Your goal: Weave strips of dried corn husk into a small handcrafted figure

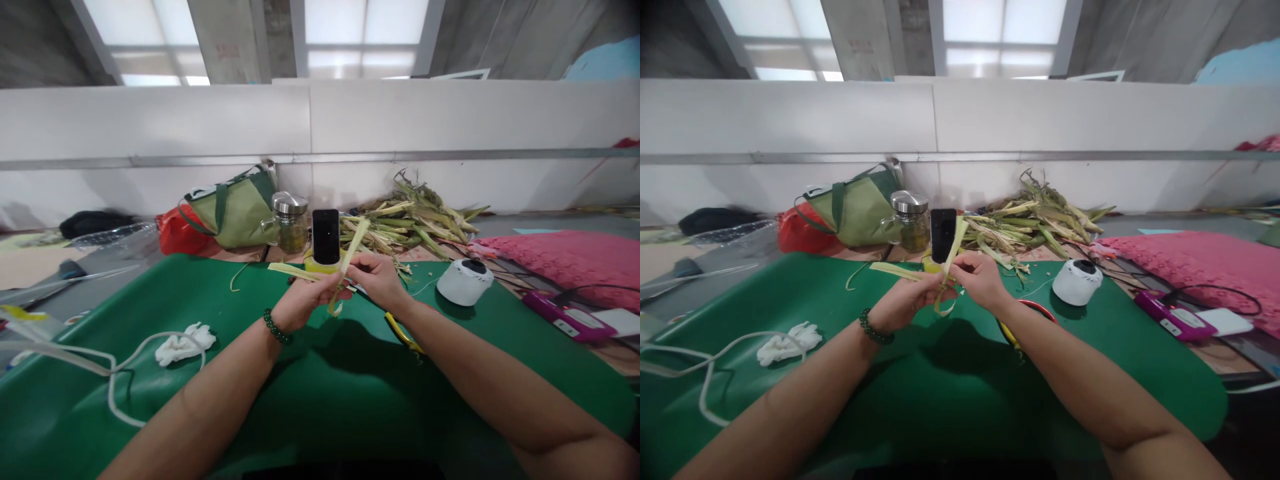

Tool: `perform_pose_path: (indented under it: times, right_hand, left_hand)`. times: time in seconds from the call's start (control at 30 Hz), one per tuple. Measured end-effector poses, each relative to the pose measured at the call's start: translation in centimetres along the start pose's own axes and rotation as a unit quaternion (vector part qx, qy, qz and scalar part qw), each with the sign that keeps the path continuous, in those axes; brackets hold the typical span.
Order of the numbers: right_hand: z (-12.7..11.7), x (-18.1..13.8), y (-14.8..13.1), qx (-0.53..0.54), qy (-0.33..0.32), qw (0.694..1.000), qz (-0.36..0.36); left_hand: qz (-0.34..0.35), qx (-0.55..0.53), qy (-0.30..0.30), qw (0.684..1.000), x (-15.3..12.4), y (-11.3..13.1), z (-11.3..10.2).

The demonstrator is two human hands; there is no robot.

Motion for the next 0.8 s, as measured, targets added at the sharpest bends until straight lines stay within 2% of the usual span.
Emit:
perform_pose_path:
  times: [0.1,0.23,0.33,0.47,0.8]
  right_hand:
    - [0.0,0.1,0.5,0.002,-0.001,1.0,0.012]
    - [-0.3,0.0,0.6,0.0,0.039,0.999,0.018]
    - [0.8,-0.3,0.3,-0.042,-0.005,0.999,0.0]
    - [2.8,-1.0,0.4,-0.06,-0.068,0.996,-0.012]
    - [4.2,-2.5,-1.1,-0.126,-0.078,0.985,-0.088]
  left_hand:
    - [-0.005,0.004,0.0,1.0,0.0,0.1,0.2]
    - [-0.001,-0.076,0.098,0.992,0.3,0.1,-1.0]
    - [0.039,-0.129,0.149,0.98,0.5,0.4,-1.7]
    - [0.082,-0.148,0.147,0.975,0.6,0.5,-1.4]
    - [0.107,-0.096,0.186,0.972,0.2,0.0,-1.0]
Point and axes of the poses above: each hand's wrist, its own x-axis towards the middle knuckle, its own z-axis out of the palm, y = z × x, the point moved 5 cm from there along x, towards the middle knuckle, and after that the axes turned 3 degrees about z, right-handed, at the moved point
